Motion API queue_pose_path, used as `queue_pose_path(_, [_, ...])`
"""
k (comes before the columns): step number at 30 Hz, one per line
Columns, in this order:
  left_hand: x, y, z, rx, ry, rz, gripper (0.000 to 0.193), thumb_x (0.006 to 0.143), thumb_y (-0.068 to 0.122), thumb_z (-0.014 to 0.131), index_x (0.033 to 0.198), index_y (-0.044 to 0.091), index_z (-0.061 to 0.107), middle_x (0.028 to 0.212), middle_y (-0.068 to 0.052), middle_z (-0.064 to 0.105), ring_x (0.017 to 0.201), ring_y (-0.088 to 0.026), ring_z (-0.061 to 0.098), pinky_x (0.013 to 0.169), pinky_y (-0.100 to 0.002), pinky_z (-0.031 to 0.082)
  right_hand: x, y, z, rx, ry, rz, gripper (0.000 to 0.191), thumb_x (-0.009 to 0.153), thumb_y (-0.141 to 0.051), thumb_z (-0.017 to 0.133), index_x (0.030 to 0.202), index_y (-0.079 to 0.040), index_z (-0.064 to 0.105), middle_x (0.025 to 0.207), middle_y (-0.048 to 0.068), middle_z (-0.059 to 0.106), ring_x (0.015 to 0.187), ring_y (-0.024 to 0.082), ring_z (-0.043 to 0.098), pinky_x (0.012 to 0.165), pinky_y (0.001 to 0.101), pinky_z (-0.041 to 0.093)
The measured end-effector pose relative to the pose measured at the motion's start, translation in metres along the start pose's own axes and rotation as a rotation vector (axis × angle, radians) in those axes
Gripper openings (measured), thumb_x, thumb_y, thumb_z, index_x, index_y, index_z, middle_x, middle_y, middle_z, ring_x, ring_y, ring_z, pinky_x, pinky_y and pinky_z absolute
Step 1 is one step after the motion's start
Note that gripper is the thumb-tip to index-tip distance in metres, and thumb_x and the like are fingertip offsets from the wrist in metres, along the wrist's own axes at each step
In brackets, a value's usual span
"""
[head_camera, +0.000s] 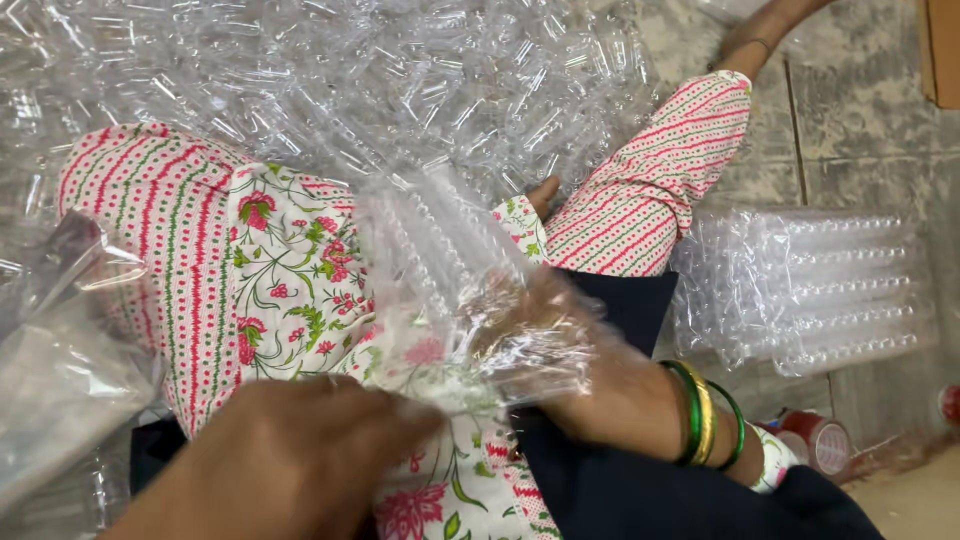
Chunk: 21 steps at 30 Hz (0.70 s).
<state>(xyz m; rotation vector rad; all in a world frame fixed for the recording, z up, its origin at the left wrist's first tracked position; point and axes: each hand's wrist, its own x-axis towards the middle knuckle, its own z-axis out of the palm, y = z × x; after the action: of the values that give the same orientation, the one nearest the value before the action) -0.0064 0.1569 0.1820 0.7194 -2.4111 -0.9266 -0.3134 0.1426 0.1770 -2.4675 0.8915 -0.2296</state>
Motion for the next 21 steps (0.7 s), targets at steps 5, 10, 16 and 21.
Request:
queue_pose_path(5, [-0.005,-0.012,-0.012,0.201,-0.528,-0.648,0.046,0.083,0.027,0.068,0.129,0.028,0.062,0.088,-0.005,0.08,0.077,-0.026,0.077,0.072,-0.042,0.061,-0.002,0.01,-0.029,0.638,-0.079,-0.227,0.036,0.109,-0.007,0.068,0.144,-0.009,0.059,0.148,0.01,0.064,0.141,0.025,0.065,0.12,0.0317,0.054])
queue_pose_path(10, [0.011,-0.022,-0.031,0.187,-0.333,-0.895,0.077,0.09,0.043,0.072,0.159,0.037,0.039,0.091,-0.004,0.08,0.072,-0.024,0.076,0.071,-0.04,0.06,0.036,0.059,0.022,0.278,-0.068,0.019,0.038,0.09,-0.016,0.072,0.126,-0.002,0.07,0.125,0.015,0.069,0.113,0.033,0.068,0.094,0.0404,0.054])
queue_pose_path(16, [0.056,-0.06,-0.014,-0.107,0.274,-0.584,0.045,0.089,0.025,0.073,0.131,0.01,0.065,0.097,-0.01,0.078,0.07,-0.02,0.076,0.06,-0.033,0.061,0.096,0.184,0.065,0.595,0.078,0.616,0.021,0.092,-0.023,0.071,0.108,-0.011,0.077,0.1,0.005,0.081,0.093,0.017,0.077,0.084,0.0317,0.06])
queue_pose_path(21, [0.094,-0.141,0.035,-0.242,0.237,-0.583,0.031,0.092,0.02,0.072,0.119,0.006,0.071,0.091,-0.011,0.078,0.069,-0.017,0.074,0.065,-0.033,0.059,0.142,0.249,0.087,-0.252,0.257,0.787,0.052,0.075,-0.03,0.086,0.12,-0.009,0.07,0.115,0.014,0.072,0.111,0.044,0.058,0.083,0.0536,0.049])
